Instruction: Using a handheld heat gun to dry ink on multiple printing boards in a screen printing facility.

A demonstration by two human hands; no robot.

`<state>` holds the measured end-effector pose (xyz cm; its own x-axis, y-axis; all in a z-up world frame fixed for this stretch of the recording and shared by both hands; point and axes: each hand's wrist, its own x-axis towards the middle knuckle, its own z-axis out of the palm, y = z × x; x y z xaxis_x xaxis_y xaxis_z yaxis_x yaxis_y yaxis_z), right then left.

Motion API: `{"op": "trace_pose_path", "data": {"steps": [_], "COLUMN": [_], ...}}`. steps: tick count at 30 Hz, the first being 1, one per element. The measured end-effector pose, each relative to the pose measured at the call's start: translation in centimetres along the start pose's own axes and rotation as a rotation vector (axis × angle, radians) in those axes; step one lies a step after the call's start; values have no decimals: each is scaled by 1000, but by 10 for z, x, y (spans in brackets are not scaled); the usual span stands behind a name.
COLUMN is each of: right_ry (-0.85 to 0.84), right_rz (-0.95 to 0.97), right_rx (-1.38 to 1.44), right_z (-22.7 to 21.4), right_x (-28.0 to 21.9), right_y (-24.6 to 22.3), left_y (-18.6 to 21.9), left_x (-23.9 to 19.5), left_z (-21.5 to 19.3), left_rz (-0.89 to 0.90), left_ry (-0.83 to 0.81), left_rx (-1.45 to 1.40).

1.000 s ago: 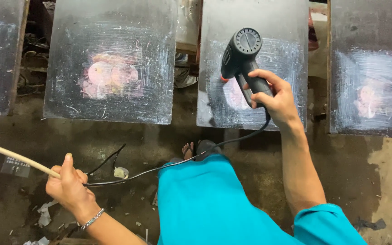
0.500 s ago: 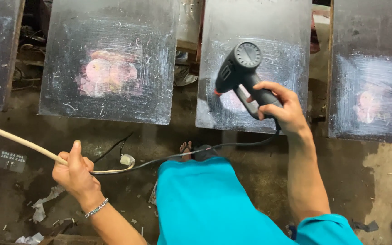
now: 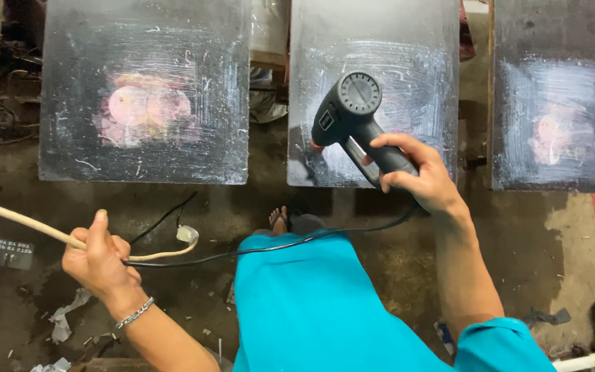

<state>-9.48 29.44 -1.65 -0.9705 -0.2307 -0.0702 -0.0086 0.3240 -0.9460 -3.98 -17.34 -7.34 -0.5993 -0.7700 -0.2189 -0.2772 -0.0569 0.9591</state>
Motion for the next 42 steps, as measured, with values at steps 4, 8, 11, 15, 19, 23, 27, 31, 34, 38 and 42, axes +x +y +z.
{"op": "trace_pose_path", "data": {"steps": [4, 8, 11, 15, 19, 23, 27, 31, 34, 38, 42], "right_ry": [-107, -106, -88, -88, -103, -96, -106, -41, -20, -6, 98], "right_rz": [16, -7, 84, 143, 53, 37, 56, 55, 83, 89, 98], "right_rx": [68, 117, -68, -64, 77, -132, -161, -36, -47, 140, 144], "right_z": [-12, -1, -4, -15, -3, -18, -16, -7, -22, -30, -18], "right_x": [-23, -25, -34, -51, -49, -64, -71, -67, -83, -95, -94], "right_y": [4, 6, 5, 1, 0, 8, 17, 8, 5, 19, 9], "left_y": [4, 7, 5, 1, -2, -2, -16, -8, -6, -22, -7], "left_x": [-5, -8, -7, -4, -4, 0, 7, 2, -4, 4, -4], "left_z": [-1, 0, -2, -4, -3, 1, -2, 0, 0, 3, 14], "left_rz": [-13, -41, -17, -8, 12, -4, 23, 20, 9, 18, 9], "left_ry": [11, 25, 14, 9, 2, 13, -2, 10, 10, -24, -27], "left_rx": [-8, 9, 20, 41, -5, -33, -74, -80, -75, -175, -102]}}
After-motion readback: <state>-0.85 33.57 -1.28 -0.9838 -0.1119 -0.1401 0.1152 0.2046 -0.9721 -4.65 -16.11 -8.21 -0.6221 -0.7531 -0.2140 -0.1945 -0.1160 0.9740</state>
